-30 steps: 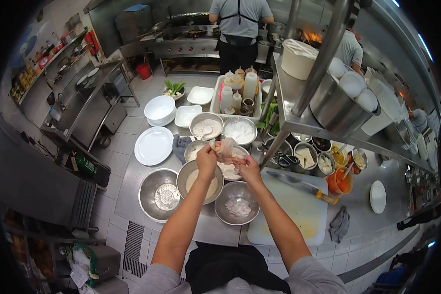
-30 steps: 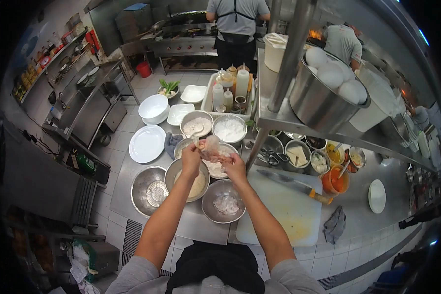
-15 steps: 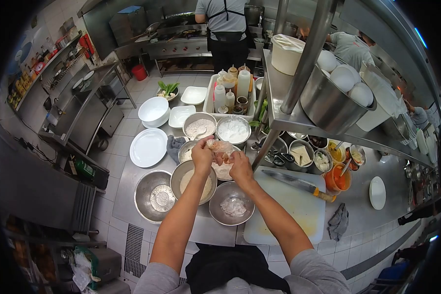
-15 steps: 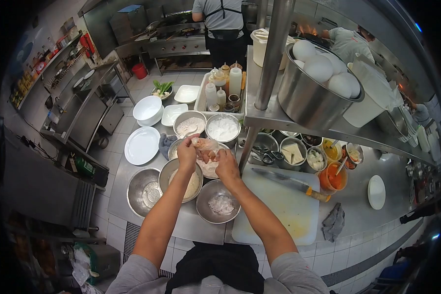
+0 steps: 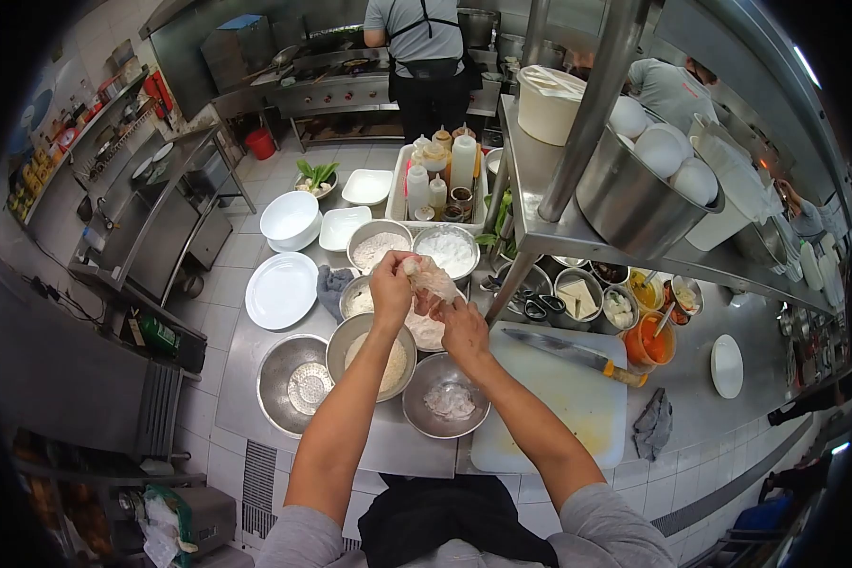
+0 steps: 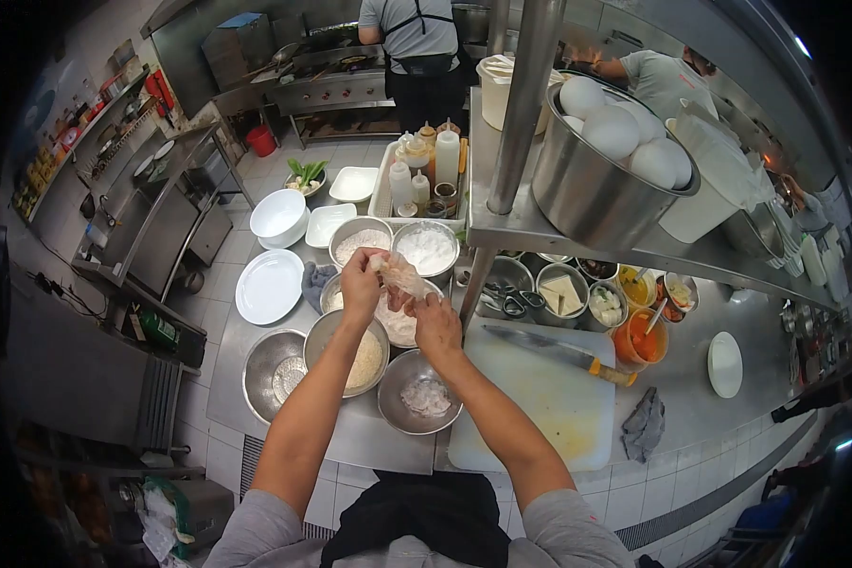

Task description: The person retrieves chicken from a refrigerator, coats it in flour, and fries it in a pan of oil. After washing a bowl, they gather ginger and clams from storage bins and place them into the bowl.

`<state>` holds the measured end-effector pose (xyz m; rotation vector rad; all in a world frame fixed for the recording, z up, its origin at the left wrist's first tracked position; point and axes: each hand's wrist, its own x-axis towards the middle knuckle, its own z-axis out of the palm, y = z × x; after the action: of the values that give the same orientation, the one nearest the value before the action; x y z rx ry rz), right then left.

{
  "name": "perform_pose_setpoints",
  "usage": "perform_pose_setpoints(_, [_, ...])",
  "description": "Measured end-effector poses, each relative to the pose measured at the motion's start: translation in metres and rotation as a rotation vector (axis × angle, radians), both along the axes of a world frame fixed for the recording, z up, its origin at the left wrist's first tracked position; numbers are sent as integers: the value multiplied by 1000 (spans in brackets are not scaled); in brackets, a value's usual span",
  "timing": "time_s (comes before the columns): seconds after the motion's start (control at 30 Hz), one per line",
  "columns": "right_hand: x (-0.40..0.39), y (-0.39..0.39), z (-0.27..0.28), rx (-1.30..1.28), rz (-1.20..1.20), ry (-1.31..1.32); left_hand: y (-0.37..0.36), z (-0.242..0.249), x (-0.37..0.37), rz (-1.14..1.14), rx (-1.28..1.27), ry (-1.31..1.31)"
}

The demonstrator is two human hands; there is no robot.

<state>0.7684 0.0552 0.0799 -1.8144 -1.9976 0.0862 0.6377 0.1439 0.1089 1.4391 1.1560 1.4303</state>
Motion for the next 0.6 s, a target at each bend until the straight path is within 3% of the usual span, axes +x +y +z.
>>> perform_pose_setpoints(0.03, [0,0,0,1,4,-30,1,3,1,-11,9,-90])
perform_pose_setpoints(0.13, [1,-3,1,-19,15,-57,3,16,-1,85,-68,-29])
perform_pose_setpoints(0.27, [-2,3,-13,-8,-9,-102,0,44,-3,36,-181,-68])
perform_pose_setpoints(0.33, [-1,5,-15,-14,-25,-134,-8,59,-9,-106,-234,-491])
perform_pose_setpoints(0.5, [-4,17,7,-194,72,-179,-58,91,-83,-94,-200,-626])
perform_pose_setpoints(0.57, [-10,36,11,-500,104,-205,-90,95,-124,-6,-184,-808])
perform_pose_setpoints(0.6, [-12,37,15,-386,145,-116,-99,86,-147,31,-170,-809])
